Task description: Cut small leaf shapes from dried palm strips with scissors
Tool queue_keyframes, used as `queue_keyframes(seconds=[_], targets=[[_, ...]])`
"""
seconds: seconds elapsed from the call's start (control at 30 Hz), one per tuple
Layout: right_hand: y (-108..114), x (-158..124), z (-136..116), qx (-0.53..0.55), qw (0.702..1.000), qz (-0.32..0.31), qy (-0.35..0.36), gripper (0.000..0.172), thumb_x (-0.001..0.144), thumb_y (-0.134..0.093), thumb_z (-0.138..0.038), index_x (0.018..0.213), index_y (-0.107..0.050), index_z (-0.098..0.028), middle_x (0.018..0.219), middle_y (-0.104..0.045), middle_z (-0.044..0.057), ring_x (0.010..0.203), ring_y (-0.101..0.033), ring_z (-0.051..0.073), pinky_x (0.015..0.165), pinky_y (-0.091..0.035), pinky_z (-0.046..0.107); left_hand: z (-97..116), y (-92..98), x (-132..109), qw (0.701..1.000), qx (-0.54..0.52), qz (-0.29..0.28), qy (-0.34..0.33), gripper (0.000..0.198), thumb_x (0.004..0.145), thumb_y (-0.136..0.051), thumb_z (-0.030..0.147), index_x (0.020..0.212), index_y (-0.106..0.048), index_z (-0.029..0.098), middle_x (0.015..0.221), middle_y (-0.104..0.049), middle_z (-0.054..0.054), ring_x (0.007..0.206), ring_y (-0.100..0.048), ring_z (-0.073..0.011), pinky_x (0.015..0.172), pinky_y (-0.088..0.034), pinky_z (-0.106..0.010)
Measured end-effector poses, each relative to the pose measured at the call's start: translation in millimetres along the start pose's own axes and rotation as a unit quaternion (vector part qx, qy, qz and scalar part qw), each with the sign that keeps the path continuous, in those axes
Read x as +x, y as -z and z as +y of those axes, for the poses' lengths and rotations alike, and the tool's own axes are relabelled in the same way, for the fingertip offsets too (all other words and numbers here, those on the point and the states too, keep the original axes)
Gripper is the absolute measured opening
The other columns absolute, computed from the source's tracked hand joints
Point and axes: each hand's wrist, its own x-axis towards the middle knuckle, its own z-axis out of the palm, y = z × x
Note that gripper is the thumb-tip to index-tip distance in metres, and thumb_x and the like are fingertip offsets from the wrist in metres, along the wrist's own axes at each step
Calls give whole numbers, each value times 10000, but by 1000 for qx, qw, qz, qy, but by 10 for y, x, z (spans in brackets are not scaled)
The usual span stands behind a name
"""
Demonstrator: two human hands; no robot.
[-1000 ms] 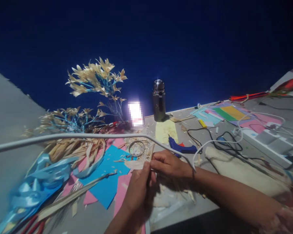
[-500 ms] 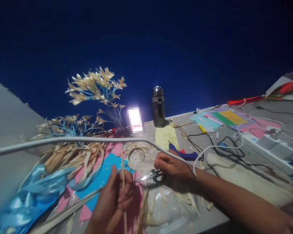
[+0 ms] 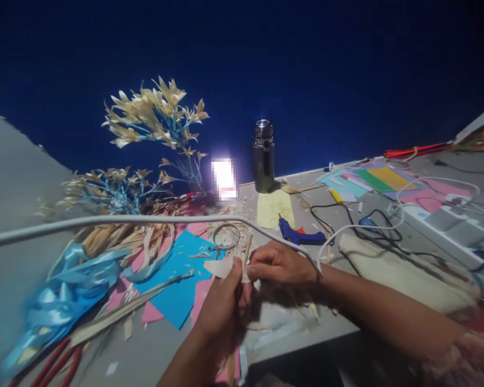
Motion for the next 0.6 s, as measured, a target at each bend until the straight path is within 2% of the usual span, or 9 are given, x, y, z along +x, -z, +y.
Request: queue_keyframes(seconds=[0.13, 0.23, 0.3, 0.33, 0.37, 0.43, 0.5, 0.6], targets=[[29, 20, 30, 26, 999, 11, -20, 372, 894, -648, -445, 672, -639, -147, 567, -551, -20, 521, -480, 99, 510, -371, 213, 99, 11, 0, 998, -39, -50, 17, 682, 843, -622, 660, 411, -441, 164, 375, -307, 54, 341, -202, -34, 352, -147, -175], [103, 44, 41, 75, 995, 55, -46, 367, 860, -684, -458, 655, -618, -160, 544, -533, -22, 502, -480, 103, 499, -370, 223, 332, 151, -15, 992, -99, -73, 2, 655, 898, -598, 587, 433, -468, 145, 399, -322, 54, 341, -182, -21, 325, -172, -140], [156, 58, 33, 117, 987, 94, -65, 369, 834, -708, -455, 634, -590, -168, 528, -512, -27, 494, -482, 108, 488, -364, 228, 576, 319, -31, 991, -116, -40, -50, 626, 923, -560, 578, 493, -552, 123, 435, -369, 38, 355, -236, -26, 316, -231, -122], [176, 63, 26, 132, 983, 109, -73, 369, 825, -715, -449, 624, -578, -171, 524, -507, -27, 491, -480, 108, 483, -358, 228, 712, 411, -34, 992, -106, -22, -71, 570, 946, -528, 562, 636, -659, 101, 489, -430, 21, 380, -300, -40, 325, -283, -122], [188, 67, 19, 140, 980, 117, -81, 371, 815, -723, -444, 616, -568, -173, 521, -504, -28, 488, -473, 106, 477, -350, 227, 851, 497, -30, 992, -90, -11, -86, 531, 969, -503, 522, 737, -699, 87, 547, -485, -5, 405, -349, -53, 326, -314, -128], [194, 70, 6, 145, 979, 111, -94, 375, 794, -744, -442, 612, -556, -173, 528, -511, -27, 492, -464, 103, 478, -341, 224, 1117, 637, 21, 993, -44, 6, -108, 329, 991, -507, 306, 840, -701, 88, 604, -509, -10, 412, -370, -55, 322, -332, -126], [186, 67, -7, 151, 978, 100, -103, 392, 770, -766, -455, 614, -540, -175, 543, -517, -27, 505, -463, 103, 491, -344, 225, 1350, 725, 142, 989, -2, 34, -142, 242, 973, -472, 138, 862, -681, 90, 597, -476, 11, 380, -340, -46, 302, -310, -123], [187, 58, -26, 156, 977, 95, -112, 419, 761, -766, -500, 627, -538, -176, 563, -519, -24, 527, -467, 109, 513, -352, 232, 1610, 814, 412, 991, 31, 48, -121, 265, 950, -432, 47, 757, -601, 113, 593, -441, 25, 357, -303, -31, 283, -250, -119]])
